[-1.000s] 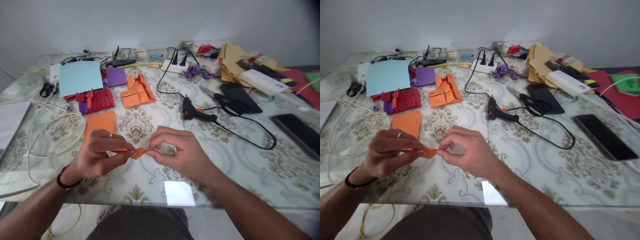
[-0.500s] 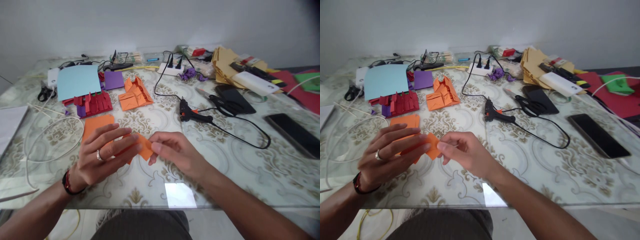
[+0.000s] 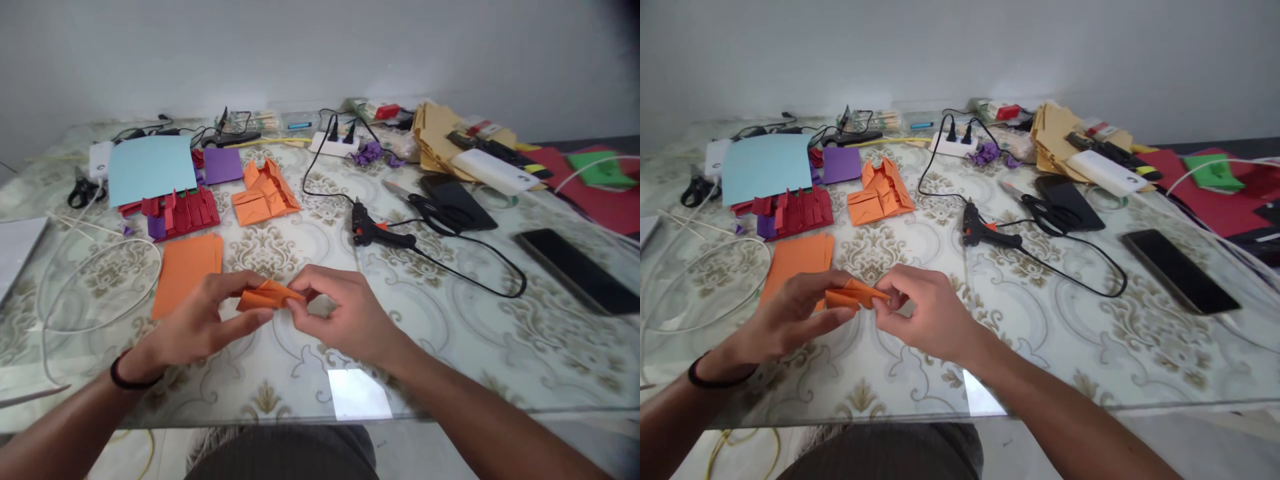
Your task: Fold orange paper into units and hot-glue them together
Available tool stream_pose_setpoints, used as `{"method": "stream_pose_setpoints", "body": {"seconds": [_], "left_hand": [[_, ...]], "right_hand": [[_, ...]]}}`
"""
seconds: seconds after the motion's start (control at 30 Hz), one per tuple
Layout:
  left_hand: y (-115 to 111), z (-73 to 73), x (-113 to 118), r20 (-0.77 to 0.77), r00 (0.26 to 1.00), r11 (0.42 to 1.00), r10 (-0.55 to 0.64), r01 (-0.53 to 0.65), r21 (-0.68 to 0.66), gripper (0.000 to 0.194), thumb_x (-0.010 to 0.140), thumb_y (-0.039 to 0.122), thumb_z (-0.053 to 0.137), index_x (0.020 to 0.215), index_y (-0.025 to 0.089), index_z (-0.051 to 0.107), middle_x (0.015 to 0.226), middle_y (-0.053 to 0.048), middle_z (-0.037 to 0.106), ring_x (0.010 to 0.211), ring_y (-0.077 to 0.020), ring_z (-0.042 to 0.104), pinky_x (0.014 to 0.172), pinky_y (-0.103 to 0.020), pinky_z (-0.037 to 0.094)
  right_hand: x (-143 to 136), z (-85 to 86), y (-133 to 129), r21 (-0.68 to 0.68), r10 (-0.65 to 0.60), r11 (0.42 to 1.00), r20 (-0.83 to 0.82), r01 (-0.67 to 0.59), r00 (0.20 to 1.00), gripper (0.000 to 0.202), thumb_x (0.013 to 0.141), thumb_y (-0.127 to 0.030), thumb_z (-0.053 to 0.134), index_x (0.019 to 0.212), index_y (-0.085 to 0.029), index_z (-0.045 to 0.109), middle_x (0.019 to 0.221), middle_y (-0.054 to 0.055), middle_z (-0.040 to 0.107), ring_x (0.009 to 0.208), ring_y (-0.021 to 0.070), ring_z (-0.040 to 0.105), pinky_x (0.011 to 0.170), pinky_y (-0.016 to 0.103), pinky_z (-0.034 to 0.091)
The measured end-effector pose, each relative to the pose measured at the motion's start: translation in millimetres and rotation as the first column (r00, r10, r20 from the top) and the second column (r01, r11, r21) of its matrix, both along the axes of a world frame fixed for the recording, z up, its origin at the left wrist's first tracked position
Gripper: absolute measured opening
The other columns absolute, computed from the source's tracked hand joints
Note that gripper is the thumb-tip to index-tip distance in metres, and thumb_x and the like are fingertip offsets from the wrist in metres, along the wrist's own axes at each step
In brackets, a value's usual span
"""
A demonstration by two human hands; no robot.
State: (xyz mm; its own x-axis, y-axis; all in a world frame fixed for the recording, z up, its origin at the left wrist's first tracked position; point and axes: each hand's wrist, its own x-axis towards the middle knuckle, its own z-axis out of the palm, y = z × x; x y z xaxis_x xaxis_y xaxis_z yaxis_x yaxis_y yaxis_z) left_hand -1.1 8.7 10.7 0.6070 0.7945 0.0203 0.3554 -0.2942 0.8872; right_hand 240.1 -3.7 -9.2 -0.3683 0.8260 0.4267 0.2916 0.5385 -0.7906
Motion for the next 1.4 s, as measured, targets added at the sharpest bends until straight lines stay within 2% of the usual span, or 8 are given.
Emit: {"method": "stream_pose_setpoints", "body": {"seconds": [0.1,0.27,0.4,0.63,0.8,1.0,1.23,1.4], "left_hand": [[-2,-1.0,10,-0.095,0.994,0.998,0.062,-0.062,0.002,0.016,0.098,0.033,0.069,0.099,0.02,0.078,0.082,0.0,0.077,0.071,-0.0113,0.065,0.063,-0.022,0.046],[-1,-3.4,13,-0.173,0.983,0.998,0.061,-0.056,0.033,0.024,0.098,0.035,0.066,0.088,0.018,0.079,0.07,0.002,0.074,0.058,-0.0082,0.052,0.053,-0.023,0.035],[0,-2.6,13,-0.111,0.994,0.999,-0.013,0.008,-0.042,0.024,0.098,0.033,0.064,0.086,0.015,0.076,0.073,-0.001,0.076,0.061,-0.0097,0.058,0.055,-0.022,0.039],[2,-2.4,4,-0.008,1.0,0.985,0.025,-0.026,-0.17,0.025,0.097,0.035,0.066,0.087,0.015,0.077,0.075,-0.005,0.079,0.065,-0.0141,0.068,0.056,-0.023,0.046],[3,-6.2,-3,0.042,0.993,0.978,0.106,-0.097,-0.186,0.029,0.098,0.038,0.065,0.086,0.014,0.075,0.076,-0.007,0.079,0.063,-0.0159,0.069,0.056,-0.024,0.05],[2,-5.6,9,-0.012,0.999,0.986,0.044,-0.045,-0.159,0.025,0.096,0.038,0.066,0.095,0.015,0.075,0.075,-0.003,0.076,0.066,-0.0139,0.066,0.058,-0.023,0.047],[2,-6.1,9,-0.004,0.994,0.991,0.108,-0.108,-0.075,0.032,0.097,0.04,0.065,0.078,0.014,0.072,0.074,-0.004,0.072,0.07,-0.0149,0.065,0.061,-0.024,0.049],[0,-5.8,13,-0.054,0.996,0.996,0.075,-0.076,-0.036,0.025,0.096,0.035,0.065,0.084,0.014,0.072,0.076,-0.003,0.071,0.071,-0.0137,0.062,0.064,-0.025,0.048]], "right_hand": [[-2,-1.4,-1,-0.002,0.024,1.0,0.005,-0.024,1.0,0.008,0.086,-0.011,0.063,0.08,-0.016,0.064,0.073,-0.001,0.065,0.066,0.0102,0.06,0.065,0.022,0.05],[-4,-0.5,-1,-0.071,0.033,0.997,0.011,-0.032,0.999,0.008,0.082,-0.011,0.064,0.077,-0.017,0.062,0.072,-0.001,0.064,0.064,0.0099,0.059,0.063,0.022,0.05],[-6,-1.3,-2,-0.211,0.035,0.977,0.003,-0.034,0.999,0.011,0.077,-0.009,0.065,0.073,-0.018,0.061,0.069,-0.004,0.063,0.061,0.0095,0.057,0.062,0.022,0.05],[4,-2.0,7,-0.415,0.011,0.908,-0.118,-0.06,0.993,0.012,0.076,-0.01,0.066,0.073,-0.02,0.061,0.069,-0.004,0.062,0.063,0.0114,0.059,0.061,0.024,0.051],[18,3.3,16,-0.404,-0.107,0.914,-0.191,0.021,0.976,0.011,0.079,-0.012,0.063,0.074,-0.021,0.059,0.07,-0.004,0.056,0.065,0.0128,0.062,0.06,0.025,0.051],[-1,-1.3,4,-0.489,0.102,0.858,-0.134,-0.155,0.986,0.002,0.085,-0.02,0.067,0.084,-0.019,0.068,0.082,0.0,0.069,0.072,0.0148,0.066,0.071,0.029,0.057],[-7,-0.5,5,-0.506,0.048,0.853,-0.165,-0.126,0.985,0.004,0.085,-0.021,0.065,0.082,-0.018,0.066,0.08,-0.001,0.066,0.071,0.0139,0.064,0.069,0.028,0.055],[-10,1.7,2,-0.488,0.061,0.866,-0.115,-0.11,0.991,0.009,0.083,-0.02,0.064,0.074,-0.018,0.062,0.074,-0.001,0.064,0.071,0.0136,0.059,0.068,0.026,0.051]]}}
